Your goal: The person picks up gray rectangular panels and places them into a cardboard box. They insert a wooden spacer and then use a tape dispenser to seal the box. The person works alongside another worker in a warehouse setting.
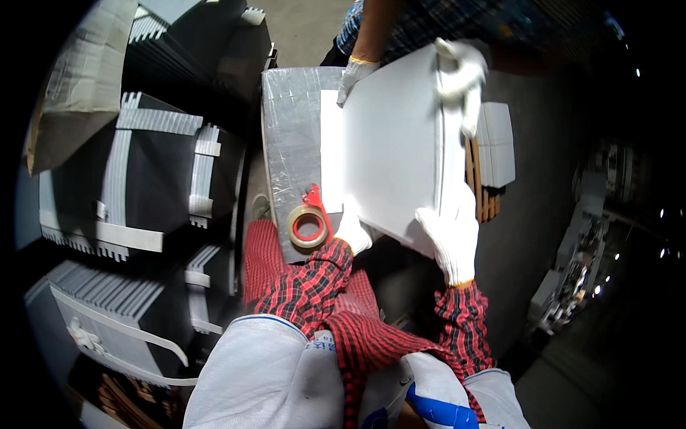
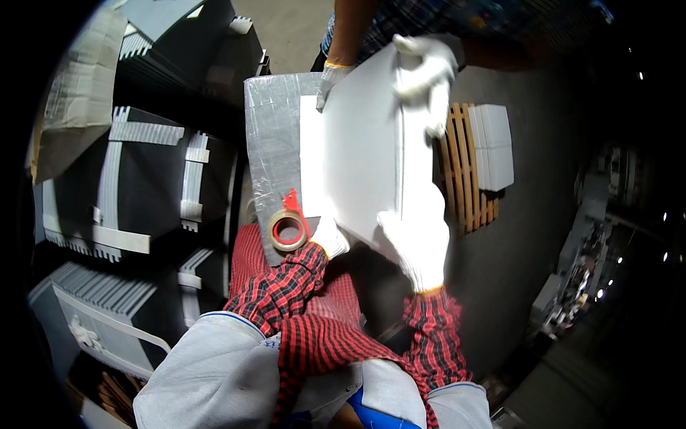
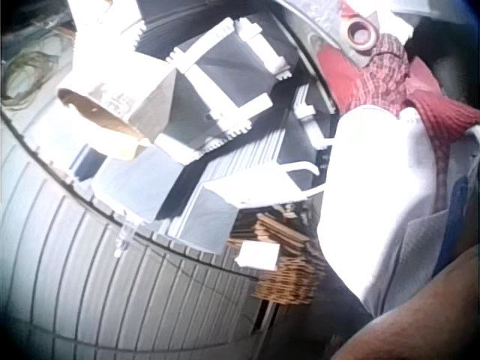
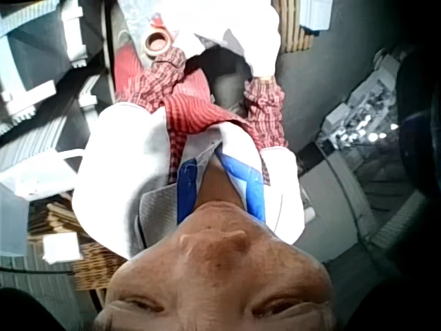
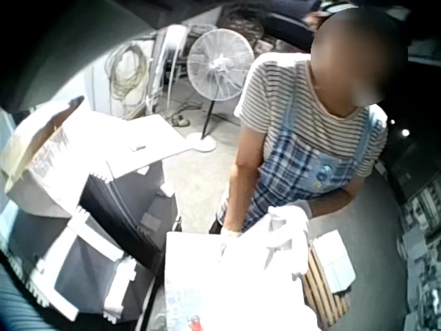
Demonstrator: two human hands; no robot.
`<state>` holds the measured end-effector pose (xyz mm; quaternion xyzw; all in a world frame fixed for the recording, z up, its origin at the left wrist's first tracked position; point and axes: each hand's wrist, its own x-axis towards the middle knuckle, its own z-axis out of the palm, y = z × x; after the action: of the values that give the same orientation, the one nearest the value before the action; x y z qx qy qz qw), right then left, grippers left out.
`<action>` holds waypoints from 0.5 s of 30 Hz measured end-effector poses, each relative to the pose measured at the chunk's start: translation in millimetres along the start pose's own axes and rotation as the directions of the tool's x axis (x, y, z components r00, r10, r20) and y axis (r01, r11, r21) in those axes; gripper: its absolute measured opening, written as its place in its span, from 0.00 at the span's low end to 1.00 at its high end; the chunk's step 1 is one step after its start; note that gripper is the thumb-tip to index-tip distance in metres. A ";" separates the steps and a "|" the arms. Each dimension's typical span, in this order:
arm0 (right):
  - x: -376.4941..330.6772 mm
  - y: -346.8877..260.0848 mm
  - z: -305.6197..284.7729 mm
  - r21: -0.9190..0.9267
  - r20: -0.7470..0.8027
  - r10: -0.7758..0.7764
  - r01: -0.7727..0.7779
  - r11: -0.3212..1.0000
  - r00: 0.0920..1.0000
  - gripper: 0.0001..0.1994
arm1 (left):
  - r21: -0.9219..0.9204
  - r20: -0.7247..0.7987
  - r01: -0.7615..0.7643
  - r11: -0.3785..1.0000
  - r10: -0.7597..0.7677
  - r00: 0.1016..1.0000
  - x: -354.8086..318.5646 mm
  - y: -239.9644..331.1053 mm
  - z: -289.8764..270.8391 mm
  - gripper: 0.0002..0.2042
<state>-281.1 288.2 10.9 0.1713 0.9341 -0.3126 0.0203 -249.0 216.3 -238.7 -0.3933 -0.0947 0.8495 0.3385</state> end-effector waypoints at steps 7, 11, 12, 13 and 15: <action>51.7 86.0 -40.3 0.462 0.222 0.054 -0.153 0.873 0.974 0.29 | -0.199 -0.080 -0.395 0.897 0.387 0.919 42.6 -25.1 5.9 0.33; 96.7 194.2 -63.4 0.532 0.316 -0.020 -0.160 0.831 0.949 0.30 | -0.125 -0.039 -0.653 0.747 0.654 0.756 65.9 -49.0 10.6 0.31; 108.5 216.9 -64.3 0.546 0.330 -0.013 -0.180 0.818 0.944 0.28 | -0.079 -0.024 -0.726 0.684 0.726 0.687 71.0 -54.4 14.0 0.31; 118.0 239.9 -64.0 0.558 0.345 -0.004 -0.202 0.805 0.939 0.26 | -0.106 -0.027 -0.734 0.671 0.736 0.677 72.4 -62.0 15.2 0.29; 135.2 284.9 -58.2 0.655 0.384 -0.034 -0.246 0.714 0.923 0.27 | -0.152 -0.015 -0.744 0.650 0.752 0.660 68.0 -73.8 29.5 0.27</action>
<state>-309.5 576.6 -126.3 0.1586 0.7164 -0.6631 0.1478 -265.1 319.2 -228.4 -0.3997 0.0058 0.9137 -0.0734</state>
